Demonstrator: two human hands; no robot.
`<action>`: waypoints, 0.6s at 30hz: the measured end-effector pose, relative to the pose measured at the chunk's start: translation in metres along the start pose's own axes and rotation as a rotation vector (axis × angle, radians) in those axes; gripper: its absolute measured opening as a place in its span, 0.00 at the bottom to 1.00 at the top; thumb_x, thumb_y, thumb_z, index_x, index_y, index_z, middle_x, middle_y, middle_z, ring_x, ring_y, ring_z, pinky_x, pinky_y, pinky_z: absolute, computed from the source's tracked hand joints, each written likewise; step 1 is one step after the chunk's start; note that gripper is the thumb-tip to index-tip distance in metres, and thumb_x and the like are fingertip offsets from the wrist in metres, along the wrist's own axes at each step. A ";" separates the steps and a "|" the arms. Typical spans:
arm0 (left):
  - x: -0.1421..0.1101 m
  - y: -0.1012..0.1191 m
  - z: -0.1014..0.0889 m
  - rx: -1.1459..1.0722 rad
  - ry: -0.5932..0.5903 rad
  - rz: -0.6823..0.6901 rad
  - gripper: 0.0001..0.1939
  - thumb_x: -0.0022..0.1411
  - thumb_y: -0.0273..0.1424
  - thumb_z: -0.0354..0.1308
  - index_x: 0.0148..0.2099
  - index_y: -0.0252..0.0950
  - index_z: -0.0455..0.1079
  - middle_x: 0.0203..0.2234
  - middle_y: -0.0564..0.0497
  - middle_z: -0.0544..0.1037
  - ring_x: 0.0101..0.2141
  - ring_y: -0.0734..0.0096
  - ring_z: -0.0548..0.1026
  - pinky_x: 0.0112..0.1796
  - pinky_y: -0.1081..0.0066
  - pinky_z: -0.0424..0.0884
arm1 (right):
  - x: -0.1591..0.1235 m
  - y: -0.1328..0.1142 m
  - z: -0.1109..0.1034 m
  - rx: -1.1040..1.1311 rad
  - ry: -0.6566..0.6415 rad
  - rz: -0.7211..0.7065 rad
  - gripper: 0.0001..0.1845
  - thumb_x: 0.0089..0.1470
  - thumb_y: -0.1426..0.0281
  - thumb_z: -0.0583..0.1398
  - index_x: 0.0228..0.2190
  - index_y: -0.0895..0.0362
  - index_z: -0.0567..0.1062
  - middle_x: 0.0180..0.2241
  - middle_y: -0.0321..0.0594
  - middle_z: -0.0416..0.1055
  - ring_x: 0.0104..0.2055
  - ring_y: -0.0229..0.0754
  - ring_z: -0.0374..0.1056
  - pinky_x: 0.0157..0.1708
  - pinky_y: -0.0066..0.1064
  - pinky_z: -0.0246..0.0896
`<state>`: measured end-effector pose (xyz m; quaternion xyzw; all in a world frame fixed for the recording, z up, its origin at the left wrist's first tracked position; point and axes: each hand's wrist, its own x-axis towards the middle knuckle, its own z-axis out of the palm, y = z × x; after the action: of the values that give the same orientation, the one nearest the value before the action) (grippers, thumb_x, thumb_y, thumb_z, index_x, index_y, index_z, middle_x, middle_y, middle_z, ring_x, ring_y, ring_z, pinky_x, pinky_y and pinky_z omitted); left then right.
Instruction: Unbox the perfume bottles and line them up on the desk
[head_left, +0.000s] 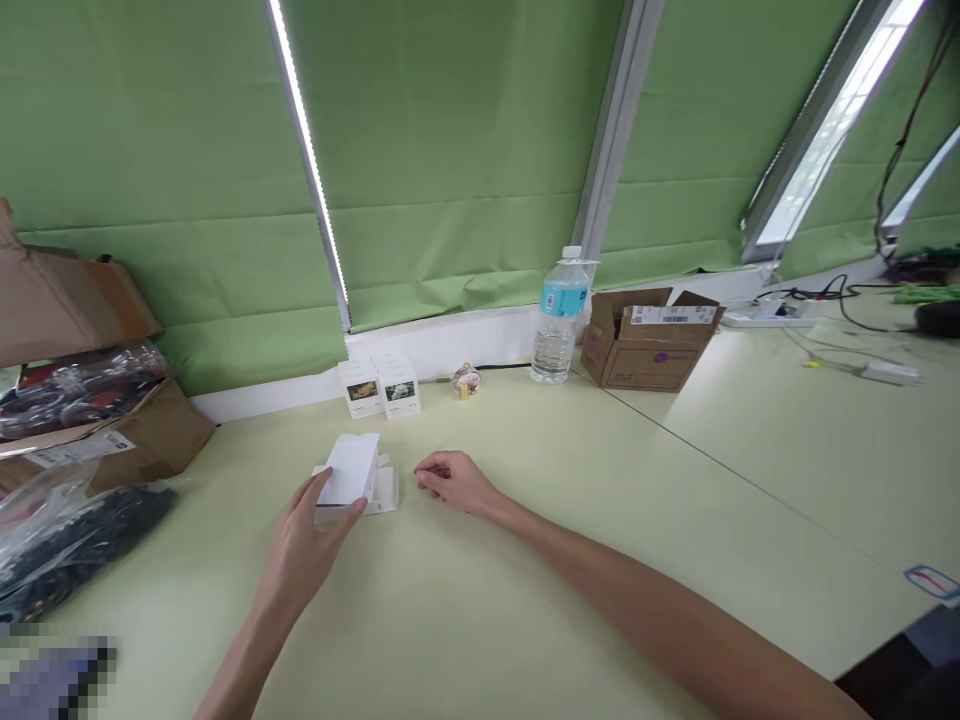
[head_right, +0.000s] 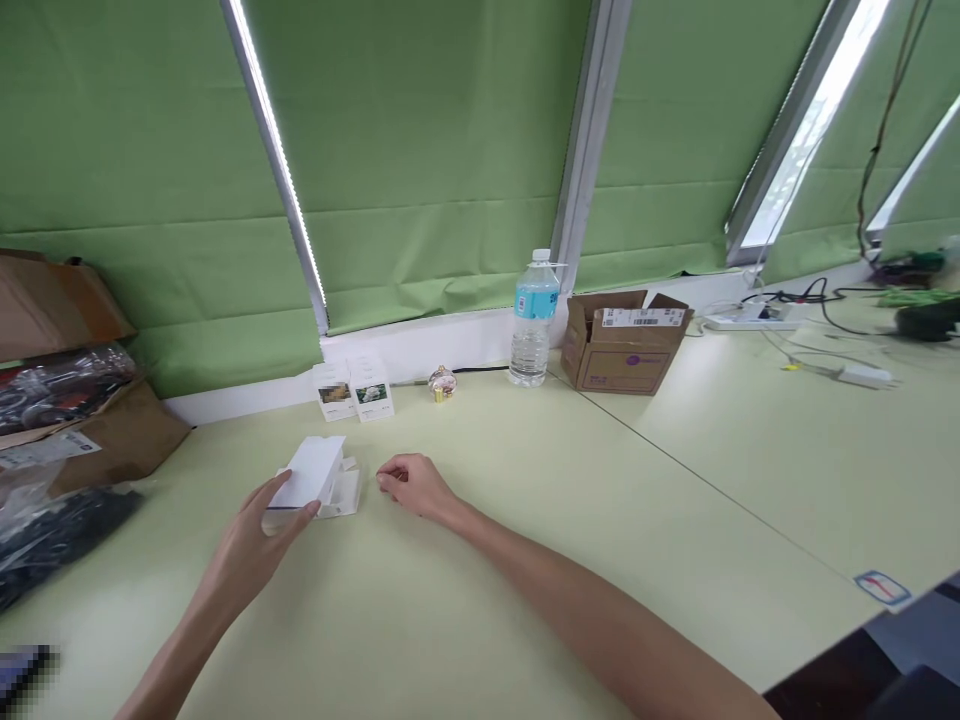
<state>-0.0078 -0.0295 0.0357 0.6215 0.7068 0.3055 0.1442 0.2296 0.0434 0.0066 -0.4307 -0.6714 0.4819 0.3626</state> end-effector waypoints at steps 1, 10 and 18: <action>0.000 0.000 0.001 0.007 0.003 0.010 0.36 0.56 0.55 0.51 0.60 0.40 0.59 0.59 0.44 0.63 0.57 0.52 0.63 0.50 0.57 0.66 | -0.002 -0.002 0.001 0.010 -0.009 -0.011 0.13 0.53 0.63 0.59 0.36 0.59 0.76 0.30 0.41 0.75 0.25 0.34 0.65 0.23 0.25 0.60; -0.015 0.010 0.016 0.188 0.097 0.309 0.33 0.56 0.52 0.54 0.58 0.39 0.61 0.54 0.44 0.70 0.56 0.52 0.64 0.55 0.52 0.60 | -0.012 -0.024 0.007 0.000 -0.078 -0.034 0.24 0.57 0.52 0.53 0.33 0.59 0.76 0.28 0.40 0.74 0.20 0.32 0.60 0.18 0.24 0.54; -0.027 0.025 0.019 0.081 0.055 0.291 0.28 0.58 0.50 0.54 0.56 0.42 0.62 0.53 0.46 0.70 0.54 0.54 0.65 0.50 0.55 0.65 | -0.012 -0.023 0.011 0.045 -0.005 0.037 0.21 0.52 0.52 0.58 0.26 0.58 0.72 0.26 0.37 0.71 0.21 0.34 0.65 0.15 0.24 0.58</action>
<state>0.0282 -0.0494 0.0312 0.7142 0.6246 0.3113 0.0537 0.2193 0.0245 0.0243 -0.4337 -0.6532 0.5046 0.3613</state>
